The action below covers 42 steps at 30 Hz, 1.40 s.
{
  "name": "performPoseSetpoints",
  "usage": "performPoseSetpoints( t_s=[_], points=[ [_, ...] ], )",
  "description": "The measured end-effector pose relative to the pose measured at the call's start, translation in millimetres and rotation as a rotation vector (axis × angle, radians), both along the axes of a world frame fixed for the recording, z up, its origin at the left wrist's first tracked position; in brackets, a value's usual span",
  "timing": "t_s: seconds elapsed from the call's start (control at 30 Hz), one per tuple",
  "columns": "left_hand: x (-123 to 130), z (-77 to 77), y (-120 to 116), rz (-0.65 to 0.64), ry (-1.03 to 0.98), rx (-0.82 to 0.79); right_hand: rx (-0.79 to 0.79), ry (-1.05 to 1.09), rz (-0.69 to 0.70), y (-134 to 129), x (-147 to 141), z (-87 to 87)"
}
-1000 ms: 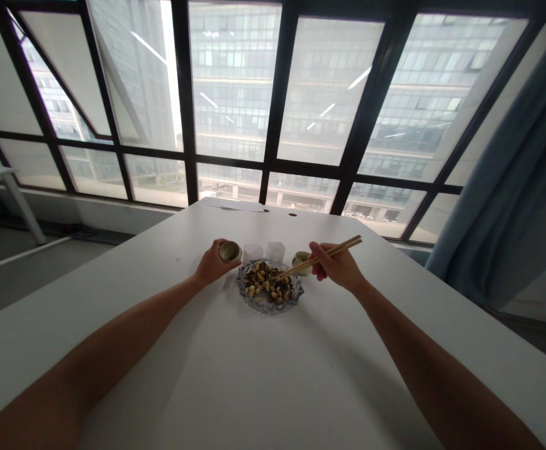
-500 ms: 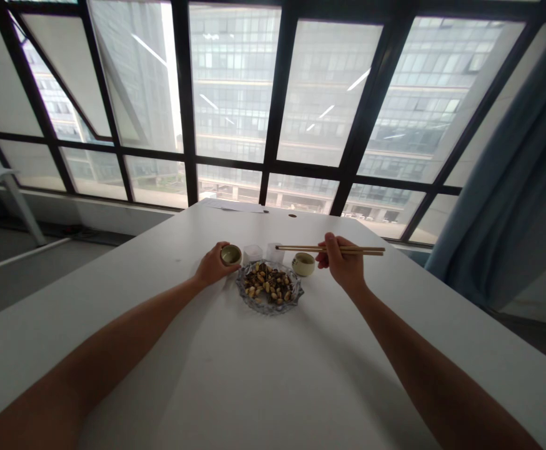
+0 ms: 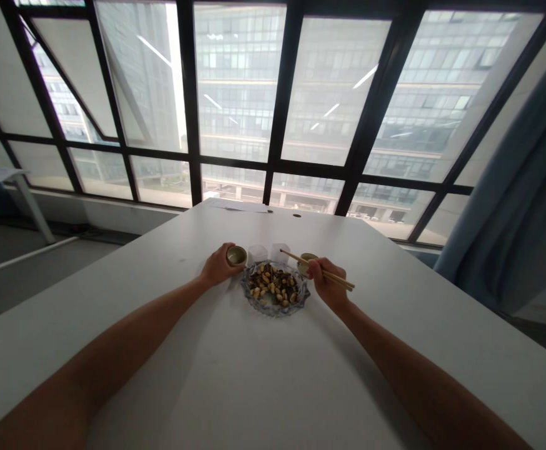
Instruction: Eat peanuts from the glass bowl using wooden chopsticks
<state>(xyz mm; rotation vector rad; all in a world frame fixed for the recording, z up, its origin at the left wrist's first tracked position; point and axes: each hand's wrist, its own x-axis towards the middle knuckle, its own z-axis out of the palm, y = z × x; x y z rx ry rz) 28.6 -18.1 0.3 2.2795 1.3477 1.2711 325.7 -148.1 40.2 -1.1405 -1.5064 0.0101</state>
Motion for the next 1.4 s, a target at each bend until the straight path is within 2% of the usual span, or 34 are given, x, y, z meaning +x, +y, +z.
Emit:
performPoseSetpoints(
  t_s=[0.13, 0.27, 0.33, 0.4, 0.5, 0.6, 0.7, 0.8, 0.87, 0.97, 1.03, 1.23, 1.4],
  points=[
    [0, -3.2, 3, 0.044, -0.028, -0.064, -0.018, 0.024, -0.012, 3, 0, -3.5],
    [-5, -3.4, 14, 0.082, -0.037, -0.224, 0.003, 0.096, -0.041, 8, 6, -5.4],
    [-7, 3.2, 21, 0.081, -0.002, -0.245, 0.000, 0.141, -0.058, 12, 12, -5.2],
    [-1, 15.5, 28, 0.084, 0.070, -0.162, -0.005, 0.180, -0.071, 16, 19, -3.7],
    [27, 38.6, 35, 0.037, 0.218, 0.008, 0.000, 0.225, -0.085, 18, 26, -0.2],
    [73, 56.2, 40, -0.076, 0.368, -0.024, 0.001, 0.249, -0.087, 18, 29, 3.1],
    [118, 62.5, 44, -0.132, 0.521, -0.104, 0.007, 0.255, -0.081, 17, 32, 5.5],
    [145, 61.7, 47, -0.150, 0.590, -0.163, 0.014, 0.263, -0.080, 16, 35, 7.6],
    [151, 60.2, 48, -0.216, 0.578, -0.107, 0.016, 0.266, -0.085, 16, 39, 9.4],
    [149, 59.1, 49, -0.349, 0.559, 0.080, 0.034, 0.280, -0.101, 16, 46, 13.0],
    [146, 59.5, 49, -0.376, 0.562, 0.126, 0.052, 0.294, -0.113, 17, 51, 16.0],
    [152, 66.5, 47, -0.282, 0.634, -0.197, 0.042, 0.332, -0.104, 13, 71, 29.0],
    [181, 69.3, 27, -0.411, 0.726, -0.142, -0.089, 0.313, -0.018, 6, 88, 43.1]
  ],
)
